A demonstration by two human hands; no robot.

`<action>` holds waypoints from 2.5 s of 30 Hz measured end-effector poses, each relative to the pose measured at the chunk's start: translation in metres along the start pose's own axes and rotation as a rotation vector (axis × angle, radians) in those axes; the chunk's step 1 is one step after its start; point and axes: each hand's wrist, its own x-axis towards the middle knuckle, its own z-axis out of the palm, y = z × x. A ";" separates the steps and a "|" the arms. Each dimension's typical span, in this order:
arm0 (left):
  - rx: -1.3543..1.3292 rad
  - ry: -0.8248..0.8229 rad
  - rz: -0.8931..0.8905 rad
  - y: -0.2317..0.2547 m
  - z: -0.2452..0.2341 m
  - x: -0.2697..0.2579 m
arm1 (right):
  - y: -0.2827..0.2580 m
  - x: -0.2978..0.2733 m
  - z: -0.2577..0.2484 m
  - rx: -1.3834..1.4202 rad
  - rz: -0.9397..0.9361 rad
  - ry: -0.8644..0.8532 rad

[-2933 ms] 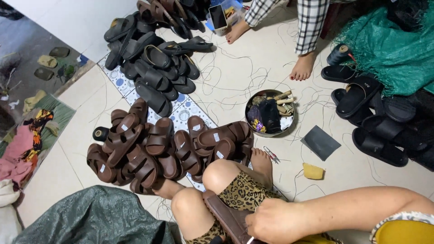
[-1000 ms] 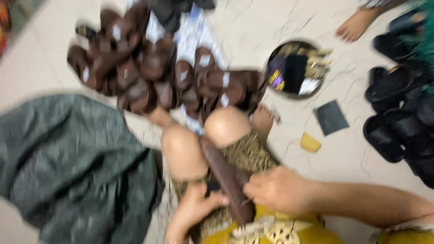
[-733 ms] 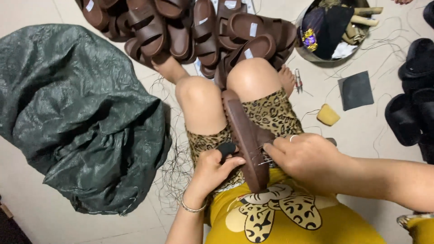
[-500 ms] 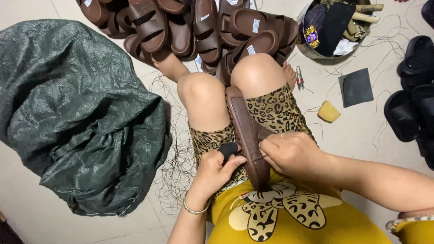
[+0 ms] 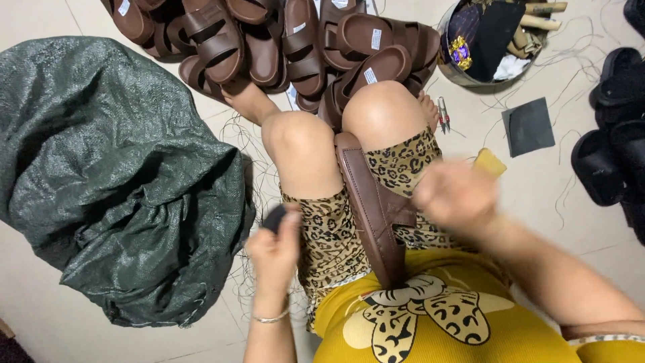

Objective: Hand-stitching the straps of brown sandals using a needle and thread while sitting on the floor.

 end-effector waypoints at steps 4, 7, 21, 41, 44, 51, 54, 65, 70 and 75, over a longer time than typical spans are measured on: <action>0.703 0.413 0.268 -0.037 -0.068 0.020 | 0.180 -0.035 -0.048 -0.002 0.572 0.084; 0.531 0.272 0.302 0.009 -0.063 0.014 | 0.225 -0.062 -0.072 0.107 1.139 0.020; -0.207 -0.558 0.322 0.059 0.025 -0.024 | -0.045 0.053 -0.085 0.487 0.288 -1.081; -0.402 -0.079 -0.614 0.015 -0.032 -0.024 | -0.011 0.102 -0.089 0.262 0.751 -0.635; -0.149 0.195 -0.117 0.037 -0.016 -0.009 | -0.043 0.094 -0.088 0.707 1.447 -0.939; -0.059 -0.570 0.274 0.068 0.023 0.001 | -0.043 0.041 -0.064 0.248 -0.103 -1.221; 0.015 -0.668 0.284 0.069 0.024 0.004 | -0.044 0.044 -0.063 0.236 -0.117 -1.263; 0.185 -0.506 0.434 0.036 0.046 -0.008 | -0.080 0.089 -0.052 0.055 -0.084 -1.557; 0.164 -0.297 0.543 0.037 0.049 -0.014 | -0.069 0.081 -0.028 0.147 -0.487 -1.256; -0.538 -0.560 0.073 0.057 0.012 -0.013 | -0.071 0.111 -0.048 0.149 0.276 -1.588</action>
